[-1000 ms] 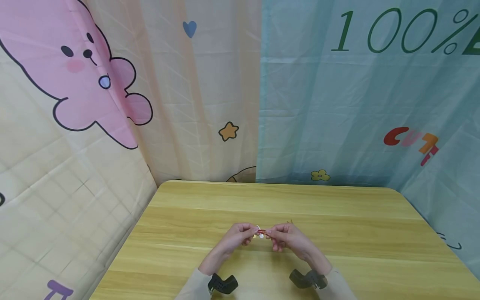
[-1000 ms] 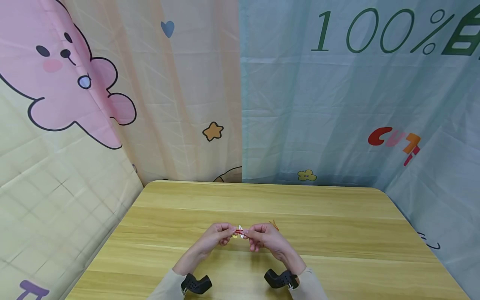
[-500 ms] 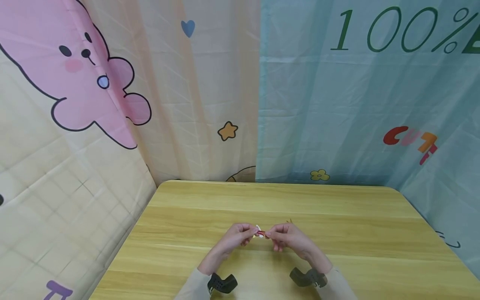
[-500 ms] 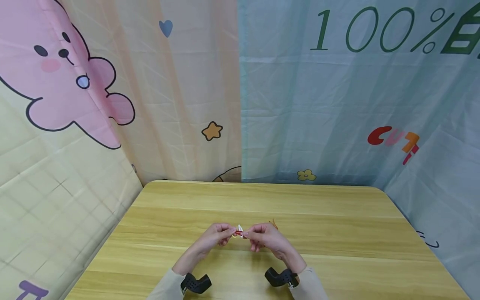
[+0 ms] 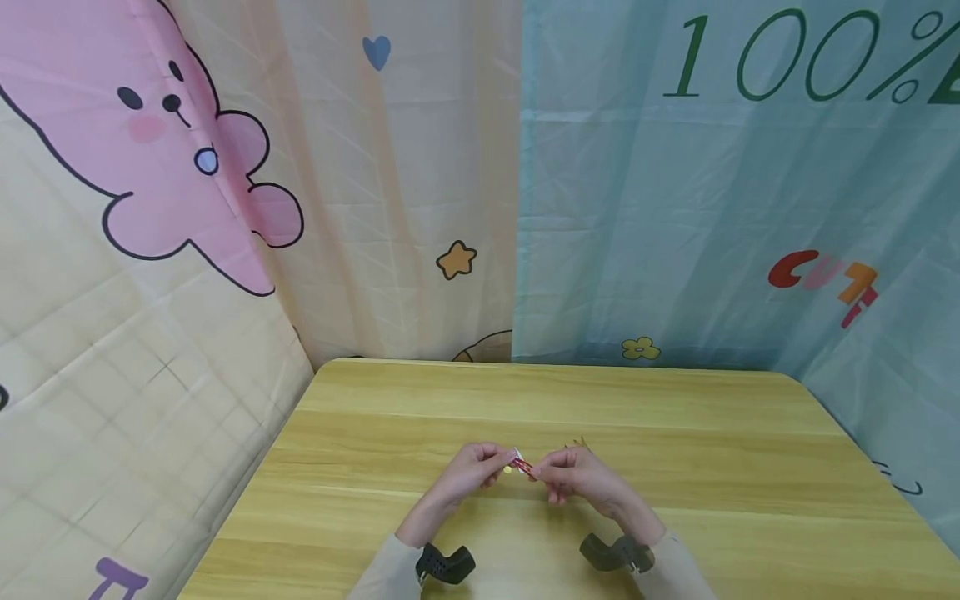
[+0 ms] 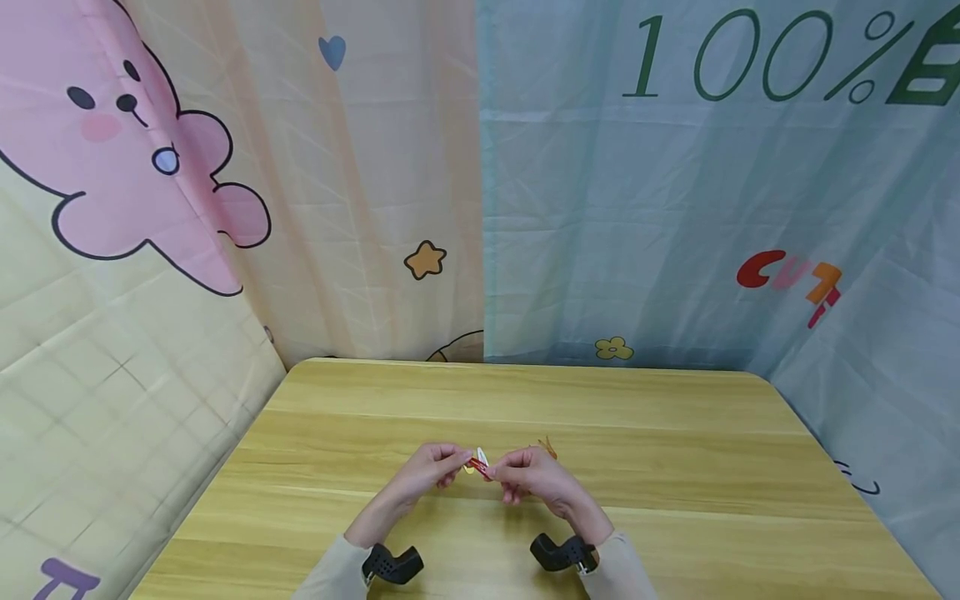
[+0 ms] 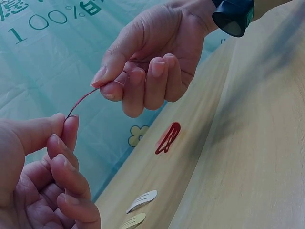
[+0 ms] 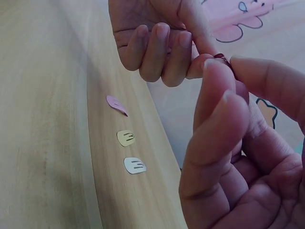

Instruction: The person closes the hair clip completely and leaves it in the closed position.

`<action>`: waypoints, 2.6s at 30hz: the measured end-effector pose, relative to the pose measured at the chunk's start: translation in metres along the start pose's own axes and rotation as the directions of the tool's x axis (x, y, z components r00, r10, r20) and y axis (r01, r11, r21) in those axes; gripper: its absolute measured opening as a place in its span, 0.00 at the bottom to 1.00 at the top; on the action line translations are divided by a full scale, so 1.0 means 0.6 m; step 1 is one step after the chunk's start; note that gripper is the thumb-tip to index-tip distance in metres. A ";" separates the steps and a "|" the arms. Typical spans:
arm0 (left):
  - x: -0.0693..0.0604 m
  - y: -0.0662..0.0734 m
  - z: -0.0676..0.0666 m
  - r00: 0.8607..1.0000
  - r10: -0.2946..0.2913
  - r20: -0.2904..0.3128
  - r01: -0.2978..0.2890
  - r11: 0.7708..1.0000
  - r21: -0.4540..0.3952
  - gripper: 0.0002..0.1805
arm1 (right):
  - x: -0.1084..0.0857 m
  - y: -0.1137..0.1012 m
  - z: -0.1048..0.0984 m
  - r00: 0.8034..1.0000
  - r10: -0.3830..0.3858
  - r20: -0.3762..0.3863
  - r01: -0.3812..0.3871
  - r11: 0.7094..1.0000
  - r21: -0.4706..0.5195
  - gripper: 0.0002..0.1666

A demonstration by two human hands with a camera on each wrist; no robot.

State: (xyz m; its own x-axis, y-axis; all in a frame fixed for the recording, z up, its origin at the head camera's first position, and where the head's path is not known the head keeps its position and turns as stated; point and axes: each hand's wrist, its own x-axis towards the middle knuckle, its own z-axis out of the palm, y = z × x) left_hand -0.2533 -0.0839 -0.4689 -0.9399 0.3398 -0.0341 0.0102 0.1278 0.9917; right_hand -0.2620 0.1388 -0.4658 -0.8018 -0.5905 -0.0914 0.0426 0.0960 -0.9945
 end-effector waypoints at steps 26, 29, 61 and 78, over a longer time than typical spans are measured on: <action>0.009 -0.016 -0.004 0.998 -0.009 -0.069 0.009 1.000 -0.005 0.17 | 0.003 0.002 0.004 0.999 -0.021 -0.043 0.018 0.998 -0.067 0.20; 0.008 -0.016 -0.008 0.996 -0.003 -0.085 0.001 1.000 -0.023 0.18 | 0.003 0.007 0.002 0.998 -0.031 -0.052 0.028 0.998 -0.056 0.19; 0.010 -0.021 -0.024 0.996 -0.025 -0.082 0.023 0.999 -0.031 0.24 | 0.024 0.046 -0.008 0.941 0.069 -0.330 -0.093 0.994 -0.058 0.17; 0.007 -0.014 -0.020 0.997 -0.022 -0.070 0.020 0.999 -0.031 0.23 | 0.034 0.056 0.001 0.926 0.059 -0.374 -0.126 0.979 -0.159 0.14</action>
State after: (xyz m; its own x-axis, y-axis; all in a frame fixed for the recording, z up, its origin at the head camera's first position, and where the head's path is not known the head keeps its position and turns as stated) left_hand -0.2615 -0.0949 -0.4759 -0.9616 0.2704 -0.0471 -0.0189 0.1058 0.9942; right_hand -0.2767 0.1293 -0.5013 -0.9625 -0.2414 -0.1237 0.0483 0.2963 -0.9539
